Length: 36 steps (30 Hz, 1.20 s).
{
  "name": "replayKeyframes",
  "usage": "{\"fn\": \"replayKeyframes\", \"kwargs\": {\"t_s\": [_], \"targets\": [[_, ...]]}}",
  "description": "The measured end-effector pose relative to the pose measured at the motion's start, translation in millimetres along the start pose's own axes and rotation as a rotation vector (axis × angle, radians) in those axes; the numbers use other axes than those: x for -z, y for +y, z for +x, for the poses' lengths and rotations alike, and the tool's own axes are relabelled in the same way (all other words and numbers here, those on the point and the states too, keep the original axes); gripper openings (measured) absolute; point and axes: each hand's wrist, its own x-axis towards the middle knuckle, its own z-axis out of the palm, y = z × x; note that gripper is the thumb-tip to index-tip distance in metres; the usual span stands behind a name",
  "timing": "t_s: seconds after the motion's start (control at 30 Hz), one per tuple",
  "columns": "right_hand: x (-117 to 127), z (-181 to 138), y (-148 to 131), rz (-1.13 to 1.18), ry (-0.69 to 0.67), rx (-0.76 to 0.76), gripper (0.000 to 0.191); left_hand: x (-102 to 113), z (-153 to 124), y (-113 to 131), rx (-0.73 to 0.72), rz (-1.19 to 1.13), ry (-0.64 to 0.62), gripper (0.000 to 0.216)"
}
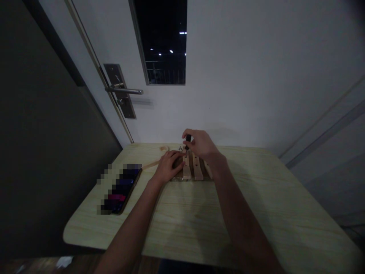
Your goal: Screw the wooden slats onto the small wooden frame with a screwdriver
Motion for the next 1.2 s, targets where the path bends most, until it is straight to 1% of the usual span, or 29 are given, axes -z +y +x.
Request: {"fn": "replayKeyframes", "kwargs": {"t_s": [0.07, 0.2, 0.27, 0.33, 0.47, 0.53, 0.6, 0.73, 0.87, 1.07, 1.2], "targets": [[1.4, -0.7, -0.9, 0.019, -0.005, 0.006, 0.014, -0.4, 0.0, 0.0, -0.011, 0.000, 0.005, 0.033], [4.0, -3.1, -2.7, 0.039, 0.007, 0.040, 0.028, -1.3, 0.0, -1.1, -0.003, 0.001, 0.007, 0.032], [4.9, -3.8, -3.3, 0.054, -0.006, 0.041, 0.031, -1.5, -0.1, -1.7, -0.001, 0.001, 0.008, 0.032], [5.0, -3.6, -3.6, 0.063, -0.020, 0.032, 0.029, -1.3, -0.1, -1.8, 0.006, 0.006, 0.006, 0.033], [2.2, -1.7, -2.8, -0.038, 0.021, -0.006, 0.008, -0.7, -0.3, -0.7, 0.002, 0.004, 0.003, 0.032], [-0.1, -0.6, -1.7, -0.079, 0.045, -0.033, 0.010, -0.5, -0.4, -0.2, -0.004, -0.001, 0.007, 0.032], [-1.7, 0.1, -0.6, -0.065, 0.061, -0.033, 0.011, -0.6, -0.6, 0.1, -0.002, -0.004, 0.012, 0.033], [-1.4, 0.2, -0.2, 0.037, 0.069, 0.025, 0.017, -1.4, -0.8, -0.7, 0.006, -0.005, 0.012, 0.033], [-0.9, 0.0, -2.2, 0.122, 0.052, 0.045, 0.014, -1.8, -0.7, -1.6, 0.025, 0.006, 0.008, 0.032], [-0.4, -1.6, -5.0, 0.166, 0.038, 0.043, 0.031, -0.9, -0.3, 0.1, 0.020, -0.008, 0.011, 0.031], [2.6, -2.8, -3.3, 0.170, 0.032, 0.028, 0.027, -0.3, -0.3, 1.2, 0.014, -0.012, 0.010, 0.031]]}}
